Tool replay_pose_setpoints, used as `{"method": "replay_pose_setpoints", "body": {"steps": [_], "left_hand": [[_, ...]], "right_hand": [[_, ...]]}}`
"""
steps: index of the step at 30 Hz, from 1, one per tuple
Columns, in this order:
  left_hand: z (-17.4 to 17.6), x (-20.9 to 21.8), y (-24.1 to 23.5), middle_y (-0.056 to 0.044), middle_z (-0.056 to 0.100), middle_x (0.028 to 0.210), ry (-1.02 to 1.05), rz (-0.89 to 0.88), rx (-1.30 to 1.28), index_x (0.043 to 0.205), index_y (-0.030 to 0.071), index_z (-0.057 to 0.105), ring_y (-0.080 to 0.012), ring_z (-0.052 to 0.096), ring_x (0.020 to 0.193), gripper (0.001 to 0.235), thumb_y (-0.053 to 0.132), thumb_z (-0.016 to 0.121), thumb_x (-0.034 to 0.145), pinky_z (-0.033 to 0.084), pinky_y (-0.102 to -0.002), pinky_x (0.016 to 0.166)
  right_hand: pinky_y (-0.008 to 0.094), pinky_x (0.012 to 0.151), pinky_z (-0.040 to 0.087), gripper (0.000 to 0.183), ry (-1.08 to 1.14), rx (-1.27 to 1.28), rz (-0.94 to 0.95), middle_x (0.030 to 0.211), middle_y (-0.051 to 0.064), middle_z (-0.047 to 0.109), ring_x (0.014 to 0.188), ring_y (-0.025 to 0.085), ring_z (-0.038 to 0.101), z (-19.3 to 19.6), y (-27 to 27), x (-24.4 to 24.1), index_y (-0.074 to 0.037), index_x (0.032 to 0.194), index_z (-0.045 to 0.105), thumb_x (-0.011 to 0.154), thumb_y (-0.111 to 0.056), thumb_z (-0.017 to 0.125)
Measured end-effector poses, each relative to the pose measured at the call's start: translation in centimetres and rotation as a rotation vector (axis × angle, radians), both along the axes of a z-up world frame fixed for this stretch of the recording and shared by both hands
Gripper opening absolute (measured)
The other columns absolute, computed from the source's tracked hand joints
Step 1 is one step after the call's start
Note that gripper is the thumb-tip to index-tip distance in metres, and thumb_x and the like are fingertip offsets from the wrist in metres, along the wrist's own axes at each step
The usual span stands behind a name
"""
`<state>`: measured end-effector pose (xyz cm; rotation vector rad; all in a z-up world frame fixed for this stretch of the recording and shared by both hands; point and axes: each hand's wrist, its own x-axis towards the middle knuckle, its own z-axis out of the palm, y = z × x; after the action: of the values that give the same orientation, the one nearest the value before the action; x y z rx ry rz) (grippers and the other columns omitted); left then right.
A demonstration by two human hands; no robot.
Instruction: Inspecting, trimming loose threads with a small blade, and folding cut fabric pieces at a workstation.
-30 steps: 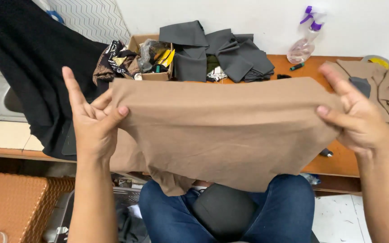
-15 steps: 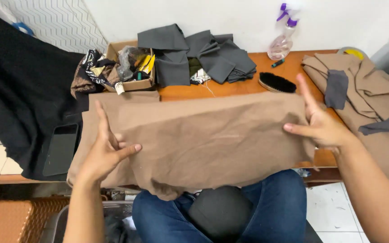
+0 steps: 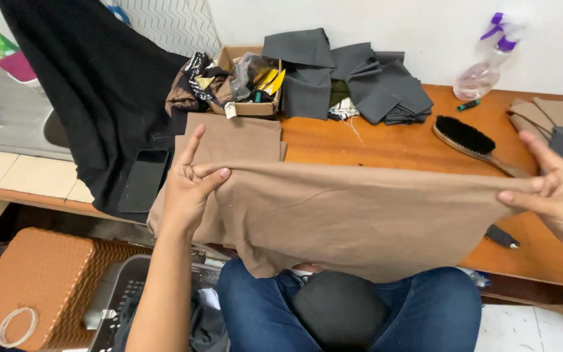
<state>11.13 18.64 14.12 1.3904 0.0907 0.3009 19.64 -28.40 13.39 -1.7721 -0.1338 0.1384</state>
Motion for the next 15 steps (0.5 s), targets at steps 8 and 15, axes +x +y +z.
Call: {"method": "replay_pose_setpoints", "body": {"steps": [8, 15], "left_hand": [[0.7, 0.3, 0.6, 0.001, 0.044, 0.099, -0.21, 0.139, 0.305, 0.127, 0.004, 0.04, -0.0008, 0.048, 0.073, 0.06, -0.003, 0.064, 0.072, 0.043, -0.013, 0.067], [3.1, 1.0, 0.6, -0.009, 0.061, 0.092, -0.367, 0.373, 0.648, 0.098, -0.002, 0.06, -0.0104, 0.056, 0.084, 0.014, -0.006, 0.061, 0.085, 0.047, -0.019, 0.077]], "right_hand": [[0.02, 0.067, 0.04, 0.052, -0.249, -0.235, -0.135, 0.075, 0.002, 0.05, 0.07, 0.005, 0.042, 1.5, 0.8, -0.6, -0.004, 0.128, 0.046, 0.078, -0.001, 0.059], [0.02, 0.063, 0.045, 0.029, -0.324, -0.382, -0.013, 0.089, 0.009, 0.06, 0.069, 0.011, 0.048, 5.5, 2.5, -0.6, 0.0, 0.104, 0.061, 0.075, 0.003, 0.062]]}}
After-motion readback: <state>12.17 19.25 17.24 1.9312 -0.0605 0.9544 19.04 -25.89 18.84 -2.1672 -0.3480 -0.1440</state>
